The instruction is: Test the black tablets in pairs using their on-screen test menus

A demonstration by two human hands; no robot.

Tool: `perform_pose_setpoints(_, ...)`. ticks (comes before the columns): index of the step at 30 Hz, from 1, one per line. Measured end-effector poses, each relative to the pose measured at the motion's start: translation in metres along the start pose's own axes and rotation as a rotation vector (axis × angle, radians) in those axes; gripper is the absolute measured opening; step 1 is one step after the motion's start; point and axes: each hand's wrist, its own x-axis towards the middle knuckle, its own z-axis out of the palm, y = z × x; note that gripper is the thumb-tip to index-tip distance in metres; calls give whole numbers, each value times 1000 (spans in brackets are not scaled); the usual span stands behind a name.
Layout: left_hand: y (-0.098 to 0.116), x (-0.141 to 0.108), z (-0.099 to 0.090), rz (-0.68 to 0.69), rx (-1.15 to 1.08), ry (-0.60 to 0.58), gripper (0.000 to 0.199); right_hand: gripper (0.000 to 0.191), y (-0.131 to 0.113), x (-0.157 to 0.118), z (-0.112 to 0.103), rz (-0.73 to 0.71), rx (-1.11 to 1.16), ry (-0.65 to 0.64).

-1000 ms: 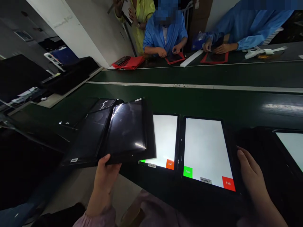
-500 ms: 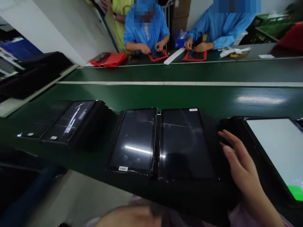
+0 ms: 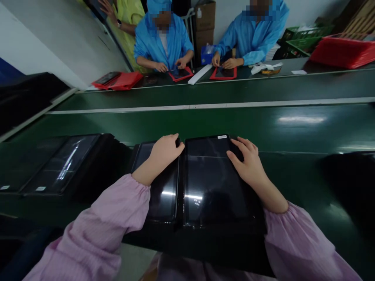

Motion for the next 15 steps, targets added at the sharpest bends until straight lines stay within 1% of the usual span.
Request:
perform_pose_setpoints(2,-6,1,0,-10,-6,-12,26,56,0,-2,0,0,-4,12)
perform_pose_setpoints(5,-16,-1,-7,-29,-75,-4,27,51,-2,-6,-3,-7,-5,27)
perform_pose_setpoints(8,-19,0,-9,-28,-74,-13,28,45,-5,-7,-5,-29,-9,33)
perform_pose_setpoints(10,-16,1,-6,-34,-23,-26,21,43,-8,-5,-6,-49,-17,31)
perform_pose_setpoints(12,-9,2,-3,-63,-22,-24,15,45,-10,-3,-5,-58,-20,33)
perform_pose_setpoints(14,0,0,-7,-73,-43,-28,17,47,-12,-2,-5,-43,7,26)
perform_pose_setpoints(15,4,-3,-12,-79,-77,-18,20,47,-12,-4,-5,-22,39,16)
